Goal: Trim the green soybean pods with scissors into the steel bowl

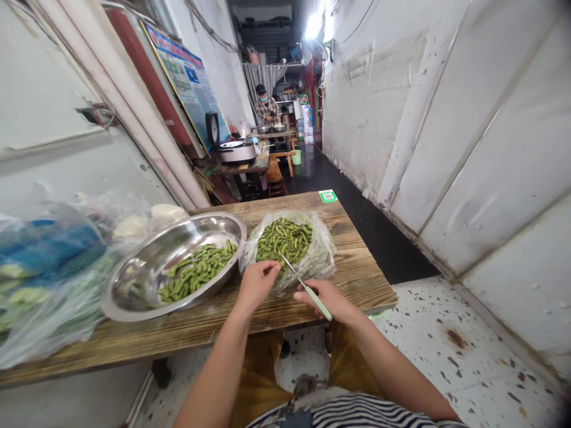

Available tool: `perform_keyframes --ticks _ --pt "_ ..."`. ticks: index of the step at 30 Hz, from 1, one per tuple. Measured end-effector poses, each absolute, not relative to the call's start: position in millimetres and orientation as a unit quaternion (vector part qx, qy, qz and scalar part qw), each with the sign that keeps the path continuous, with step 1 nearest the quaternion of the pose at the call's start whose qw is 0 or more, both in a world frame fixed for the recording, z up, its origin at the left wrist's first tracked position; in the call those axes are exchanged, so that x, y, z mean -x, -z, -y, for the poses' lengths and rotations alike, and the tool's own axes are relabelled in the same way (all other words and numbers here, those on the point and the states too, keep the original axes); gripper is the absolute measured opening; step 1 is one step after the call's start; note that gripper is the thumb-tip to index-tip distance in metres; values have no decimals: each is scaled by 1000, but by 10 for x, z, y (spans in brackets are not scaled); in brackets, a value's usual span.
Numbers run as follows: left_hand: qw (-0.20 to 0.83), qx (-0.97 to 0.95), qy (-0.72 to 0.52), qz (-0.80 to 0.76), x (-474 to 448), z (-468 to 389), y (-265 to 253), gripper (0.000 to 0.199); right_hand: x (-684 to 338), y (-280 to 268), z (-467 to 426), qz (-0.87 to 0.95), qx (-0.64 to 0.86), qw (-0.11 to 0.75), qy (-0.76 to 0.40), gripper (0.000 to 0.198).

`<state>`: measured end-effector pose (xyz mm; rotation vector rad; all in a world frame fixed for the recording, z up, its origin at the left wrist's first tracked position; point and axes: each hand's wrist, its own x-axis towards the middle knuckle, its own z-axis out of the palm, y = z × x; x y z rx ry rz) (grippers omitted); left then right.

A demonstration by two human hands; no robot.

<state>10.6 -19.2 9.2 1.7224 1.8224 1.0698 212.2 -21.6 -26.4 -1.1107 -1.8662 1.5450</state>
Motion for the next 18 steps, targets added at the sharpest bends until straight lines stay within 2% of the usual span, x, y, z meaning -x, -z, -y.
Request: perform_keyframes --ticks 6,11,18 --pt "262 -601 -397 -642 -87 206 -174 27 -2187 198 164 750 399 251 -464 38" --pt "308 -582 -405 -635 -50 187 -156 29 -2188 172 150 750 399 240 -471 42" --pt "373 -453 -540 -603 -116 119 -74 35 -2123 220 145 727 414 245 -490 44"
